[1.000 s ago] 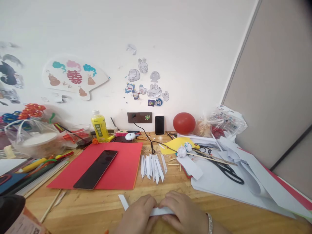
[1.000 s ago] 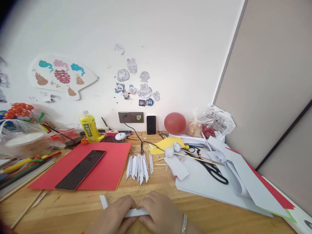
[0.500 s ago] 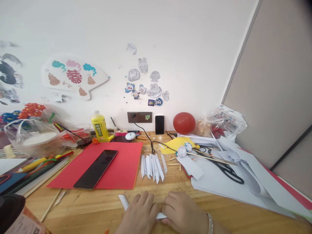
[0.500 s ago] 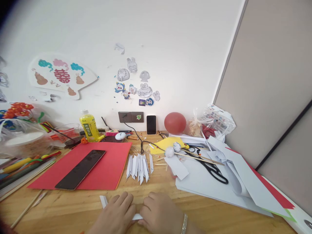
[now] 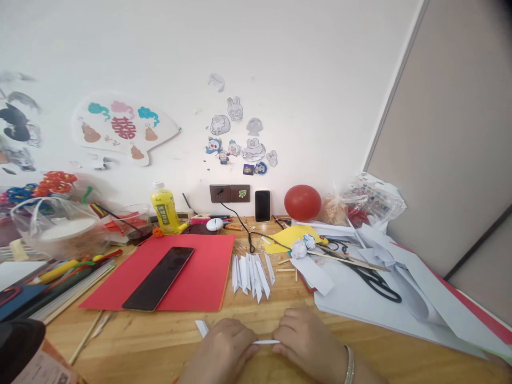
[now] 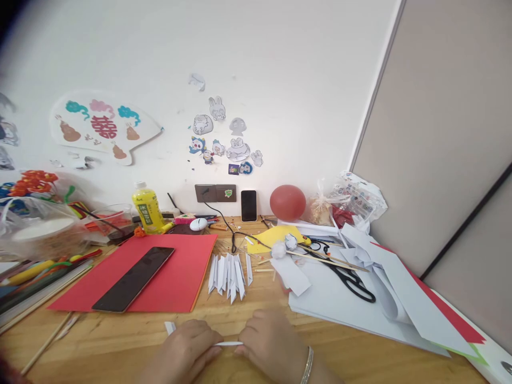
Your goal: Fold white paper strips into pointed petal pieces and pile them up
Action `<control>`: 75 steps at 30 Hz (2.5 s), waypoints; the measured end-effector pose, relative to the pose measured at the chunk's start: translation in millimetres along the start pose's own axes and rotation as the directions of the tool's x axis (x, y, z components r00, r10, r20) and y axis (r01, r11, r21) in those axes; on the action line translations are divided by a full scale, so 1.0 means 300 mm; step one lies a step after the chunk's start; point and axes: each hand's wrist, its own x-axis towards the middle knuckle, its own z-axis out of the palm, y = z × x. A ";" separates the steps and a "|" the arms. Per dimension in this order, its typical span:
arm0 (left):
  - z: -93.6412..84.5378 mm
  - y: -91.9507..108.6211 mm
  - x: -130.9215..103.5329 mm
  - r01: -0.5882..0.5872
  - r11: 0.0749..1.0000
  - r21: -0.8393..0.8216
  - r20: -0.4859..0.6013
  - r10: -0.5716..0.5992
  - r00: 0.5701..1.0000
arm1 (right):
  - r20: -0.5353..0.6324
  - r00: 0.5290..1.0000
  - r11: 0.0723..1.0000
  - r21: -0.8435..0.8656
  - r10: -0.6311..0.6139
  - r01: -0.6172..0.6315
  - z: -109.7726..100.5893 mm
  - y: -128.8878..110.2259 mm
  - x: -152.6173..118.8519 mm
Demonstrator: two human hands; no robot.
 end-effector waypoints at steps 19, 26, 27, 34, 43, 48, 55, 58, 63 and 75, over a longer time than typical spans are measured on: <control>-0.066 0.002 0.022 0.292 0.849 -0.441 0.223 -0.211 0.952 | 0.081 0.991 0.913 0.387 0.107 -0.130 -0.050 0.022 0.006; -0.083 0.019 0.032 0.400 0.661 -0.635 0.217 -0.344 0.914 | 0.129 0.974 0.767 0.600 0.187 -0.227 -0.046 0.026 0.007; -0.076 0.017 0.034 0.427 0.569 -0.703 0.227 -0.389 0.893 | 0.139 0.971 0.753 0.613 0.196 -0.240 -0.044 0.026 0.006; -0.036 -0.007 0.034 0.404 0.301 -0.864 0.255 -0.429 0.866 | 0.176 0.956 0.731 0.616 0.236 -0.294 -0.058 0.024 0.004; -0.072 -0.009 0.022 0.250 0.650 -0.718 0.119 -0.239 0.964 | 0.212 0.957 0.629 0.721 0.200 -0.291 -0.050 0.033 -0.008; -0.060 -0.026 0.019 0.132 0.720 -0.682 0.066 -0.119 0.991 | 0.255 0.951 0.567 0.764 0.173 -0.308 -0.051 0.031 -0.012; -0.048 -0.022 0.012 0.233 0.728 -0.645 0.150 -0.178 0.973 | 0.294 0.937 0.518 0.781 0.191 -0.350 -0.052 0.029 -0.009; -0.050 -0.020 0.011 0.252 0.772 -0.583 0.183 -0.178 0.967 | 0.300 0.934 0.517 0.778 0.193 -0.357 -0.046 0.032 -0.009; -0.053 -0.030 0.011 0.179 0.842 -0.509 0.077 -0.162 0.984 | 0.228 0.928 0.594 0.717 0.294 -0.364 -0.052 0.038 -0.005; -0.060 -0.068 0.001 0.079 0.870 -0.487 0.043 -0.066 0.997 | 0.353 0.878 0.459 0.753 0.323 -0.472 -0.059 0.056 -0.019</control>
